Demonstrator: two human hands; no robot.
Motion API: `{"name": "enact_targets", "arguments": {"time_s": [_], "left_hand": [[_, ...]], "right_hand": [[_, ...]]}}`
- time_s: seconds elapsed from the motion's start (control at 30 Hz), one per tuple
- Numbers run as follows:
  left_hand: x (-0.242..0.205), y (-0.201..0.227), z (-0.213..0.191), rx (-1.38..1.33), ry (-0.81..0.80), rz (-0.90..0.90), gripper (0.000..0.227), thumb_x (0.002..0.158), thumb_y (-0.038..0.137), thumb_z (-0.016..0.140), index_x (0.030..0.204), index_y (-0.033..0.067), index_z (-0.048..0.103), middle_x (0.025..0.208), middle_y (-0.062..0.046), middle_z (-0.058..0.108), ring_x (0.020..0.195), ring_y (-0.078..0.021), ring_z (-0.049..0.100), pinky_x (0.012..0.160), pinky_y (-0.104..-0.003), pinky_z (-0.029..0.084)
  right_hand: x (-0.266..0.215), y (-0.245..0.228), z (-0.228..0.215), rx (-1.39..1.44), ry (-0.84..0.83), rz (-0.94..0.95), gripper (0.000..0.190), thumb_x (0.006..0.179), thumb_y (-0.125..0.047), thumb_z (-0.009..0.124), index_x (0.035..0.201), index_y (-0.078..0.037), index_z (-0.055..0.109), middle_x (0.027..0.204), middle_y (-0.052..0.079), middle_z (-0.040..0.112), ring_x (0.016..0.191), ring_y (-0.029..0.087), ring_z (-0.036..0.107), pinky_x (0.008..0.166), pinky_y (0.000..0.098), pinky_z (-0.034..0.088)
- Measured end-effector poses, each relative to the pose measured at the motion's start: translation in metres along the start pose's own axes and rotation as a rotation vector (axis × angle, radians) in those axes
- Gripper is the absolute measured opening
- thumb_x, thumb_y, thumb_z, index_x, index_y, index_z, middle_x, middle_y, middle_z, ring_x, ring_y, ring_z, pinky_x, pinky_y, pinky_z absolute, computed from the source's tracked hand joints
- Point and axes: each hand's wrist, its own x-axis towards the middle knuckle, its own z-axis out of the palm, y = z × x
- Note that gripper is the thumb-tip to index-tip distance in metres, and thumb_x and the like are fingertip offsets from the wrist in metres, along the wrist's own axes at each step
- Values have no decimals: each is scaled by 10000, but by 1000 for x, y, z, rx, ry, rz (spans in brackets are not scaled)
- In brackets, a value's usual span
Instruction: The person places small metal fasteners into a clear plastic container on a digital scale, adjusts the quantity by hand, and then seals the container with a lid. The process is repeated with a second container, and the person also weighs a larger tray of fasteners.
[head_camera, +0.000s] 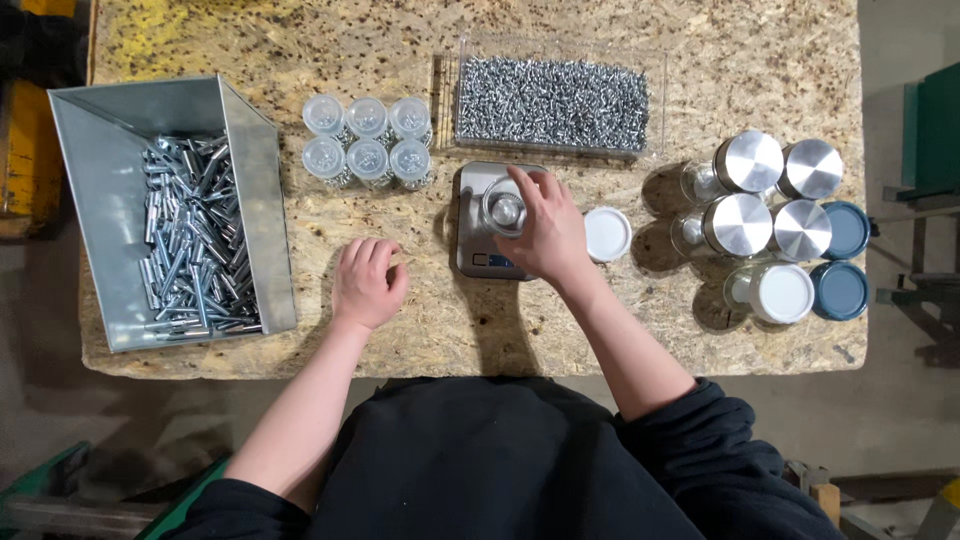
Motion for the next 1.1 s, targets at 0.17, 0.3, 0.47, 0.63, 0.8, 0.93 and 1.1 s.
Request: {"name": "enact_targets", "arguments": {"time_s": [0.17, 0.3, 0.47, 0.63, 0.8, 0.93, 1.1], "left_hand": [[1, 0, 0, 5, 5, 16, 230, 795, 223, 685, 999, 148, 606, 867, -63, 579, 848, -302, 619, 799, -427, 502], [5, 5, -6, -5, 6, 10, 225, 781, 193, 687, 987, 140, 612, 845, -61, 573, 826, -299, 617, 786, -428, 503], [4, 1, -2, 9, 31, 29, 238, 780, 207, 696, 993, 146, 609, 850, -57, 566, 822, -297, 612, 779, -421, 506], [2, -1, 0, 2, 41, 42, 248, 772, 212, 707, 992, 145, 611, 840, -57, 562, 810, -302, 611, 766, -432, 509], [2, 1, -2, 0, 33, 34, 249, 772, 211, 705, 995, 145, 616, 822, -61, 553, 808, -310, 608, 772, -436, 505], [1, 3, -2, 2, 45, 35, 254, 769, 204, 714, 995, 138, 620, 818, -69, 555, 808, -315, 611, 772, -440, 507], [4, 3, -1, -7, 65, 43, 242, 779, 185, 695, 999, 126, 614, 869, -82, 573, 849, -317, 619, 799, -436, 503]], "right_hand": [[-14, -9, -27, 119, 81, -8, 1121, 632, -292, 940, 1592, -111, 389, 1272, 249, 575, 1143, 490, 619, 930, 565, 564], [-64, 28, 20, 143, 398, -113, 785, 699, -72, 856, 1418, -6, 548, 928, 131, 560, 844, 345, 573, 750, 424, 509], [-114, -21, 22, 67, 2, -81, 660, 796, -319, 726, 1428, -185, 590, 683, 78, 667, 621, 339, 689, 604, 500, 549], [-99, -42, 22, -97, -359, 8, 717, 884, -471, 551, 1556, -270, 409, 799, 137, 715, 708, 437, 731, 645, 594, 571], [-94, -54, 23, -189, -388, -30, 717, 918, -488, 509, 1572, -220, 392, 809, 141, 741, 714, 422, 751, 619, 559, 579], [-96, -57, 23, -196, -404, -33, 750, 890, -473, 547, 1571, -200, 390, 834, 153, 749, 726, 415, 754, 615, 555, 584], [-101, -31, 24, 2, -78, -133, 596, 816, -335, 639, 1403, -280, 552, 802, 33, 711, 742, 322, 744, 645, 490, 591]]}}
